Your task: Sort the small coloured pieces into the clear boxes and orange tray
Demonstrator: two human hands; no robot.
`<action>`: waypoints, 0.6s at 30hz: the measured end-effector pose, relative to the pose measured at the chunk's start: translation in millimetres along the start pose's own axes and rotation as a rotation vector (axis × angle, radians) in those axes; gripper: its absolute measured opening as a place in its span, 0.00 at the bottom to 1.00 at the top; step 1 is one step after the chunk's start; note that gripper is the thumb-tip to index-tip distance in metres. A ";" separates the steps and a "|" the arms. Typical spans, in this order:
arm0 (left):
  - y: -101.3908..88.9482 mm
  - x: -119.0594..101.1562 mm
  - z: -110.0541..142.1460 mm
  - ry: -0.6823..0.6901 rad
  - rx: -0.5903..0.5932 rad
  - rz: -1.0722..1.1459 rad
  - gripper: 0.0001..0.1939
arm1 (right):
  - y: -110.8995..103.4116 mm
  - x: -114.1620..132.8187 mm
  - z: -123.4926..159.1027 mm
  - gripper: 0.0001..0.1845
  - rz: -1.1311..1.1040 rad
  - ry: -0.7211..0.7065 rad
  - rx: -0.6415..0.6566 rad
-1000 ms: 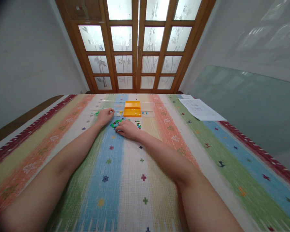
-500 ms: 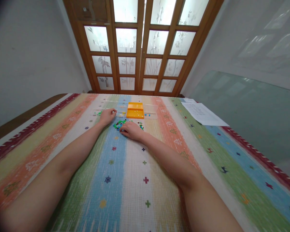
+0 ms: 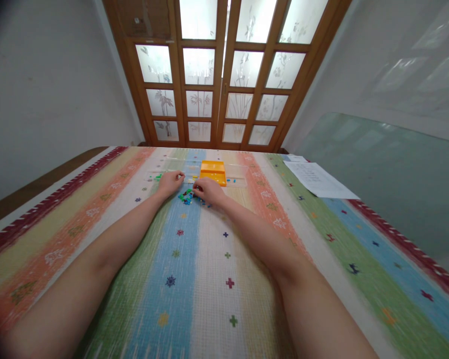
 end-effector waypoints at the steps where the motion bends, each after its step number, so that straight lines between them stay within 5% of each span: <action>1: -0.4 -0.1 -0.1 0.001 0.001 -0.002 0.17 | -2.5 -5.6 -7.1 0.08 0.025 0.038 -0.021; 7: -4.5 7.4 -2.8 0.043 0.010 0.022 0.18 | -7.5 -35.9 -45.8 0.10 0.069 0.258 -0.146; 18: 3.2 -3.4 0.4 0.132 0.053 0.001 0.17 | -5.5 -45.0 -60.9 0.16 0.111 0.335 -0.069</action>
Point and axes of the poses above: each hand's wrist, its own z-axis away from the middle knuckle, its own y-axis out of the palm, x = y × z, the point moved 7 cm from there along -z, towards the middle knuckle, and after that the axes turned 15 degrees about x, right-handed, at the moved point
